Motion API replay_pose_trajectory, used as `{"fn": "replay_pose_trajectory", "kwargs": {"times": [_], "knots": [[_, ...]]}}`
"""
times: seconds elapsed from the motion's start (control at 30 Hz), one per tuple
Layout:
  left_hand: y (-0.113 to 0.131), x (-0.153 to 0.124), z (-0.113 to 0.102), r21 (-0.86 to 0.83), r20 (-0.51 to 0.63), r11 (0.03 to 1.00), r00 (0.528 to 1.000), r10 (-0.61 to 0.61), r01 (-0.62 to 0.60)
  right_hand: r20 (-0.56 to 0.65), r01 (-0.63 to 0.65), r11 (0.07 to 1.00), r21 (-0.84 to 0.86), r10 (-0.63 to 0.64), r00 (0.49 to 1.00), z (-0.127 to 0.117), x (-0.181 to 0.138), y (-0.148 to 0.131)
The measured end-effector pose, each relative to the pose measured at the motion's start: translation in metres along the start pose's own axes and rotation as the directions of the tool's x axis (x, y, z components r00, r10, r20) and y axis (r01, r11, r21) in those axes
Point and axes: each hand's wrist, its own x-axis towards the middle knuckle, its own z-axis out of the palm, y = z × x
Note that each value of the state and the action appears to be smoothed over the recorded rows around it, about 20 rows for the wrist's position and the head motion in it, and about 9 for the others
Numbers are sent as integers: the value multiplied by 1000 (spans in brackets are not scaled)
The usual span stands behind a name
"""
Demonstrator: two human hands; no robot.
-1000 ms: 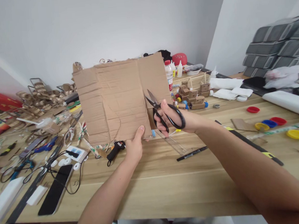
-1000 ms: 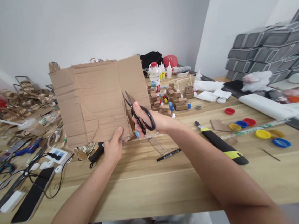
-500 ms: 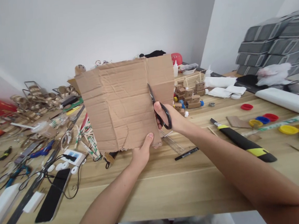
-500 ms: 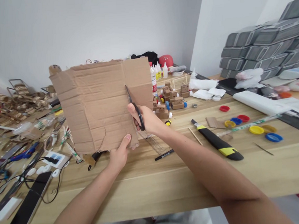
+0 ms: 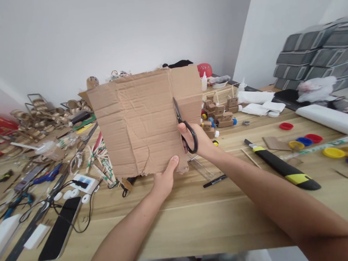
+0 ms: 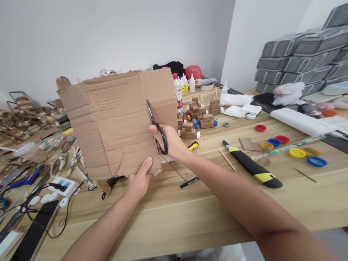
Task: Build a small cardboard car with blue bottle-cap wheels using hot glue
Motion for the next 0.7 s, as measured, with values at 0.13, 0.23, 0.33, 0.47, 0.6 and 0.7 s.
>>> {"fn": "replay_pose_trajectory", "kwargs": {"times": [0.13, 0.23, 0.33, 0.47, 0.6, 0.7], "knots": [[-9, 0, -3, 22, 12, 1000, 1000, 2, -2, -15, 53, 999, 6, -53, 998, -6, -1, -7], [-14, -1, -5, 25, 21, 999, 999, -29, 28, -45, 65, 998, -12, -66, 997, -9, 0, -8], [-16, 0, -6, 2, 25, 997, 997, -74, 74, -54, 4, 1000, 0, -4, 999, -8, 2, -6], [-13, 2, -7, -4, 16, 997, 996, -83, 83, -61, -17, 999, 34, 19, 998, -6, 4, -2], [-8, -1, -6, 42, 15, 998, 999, -36, 36, -69, 15, 999, 52, -12, 998, -8, 5, -1], [-4, -6, -4, 74, 45, 997, 999, -24, 21, -115, 71, 997, -16, -72, 991, -12, 6, -1]]}}
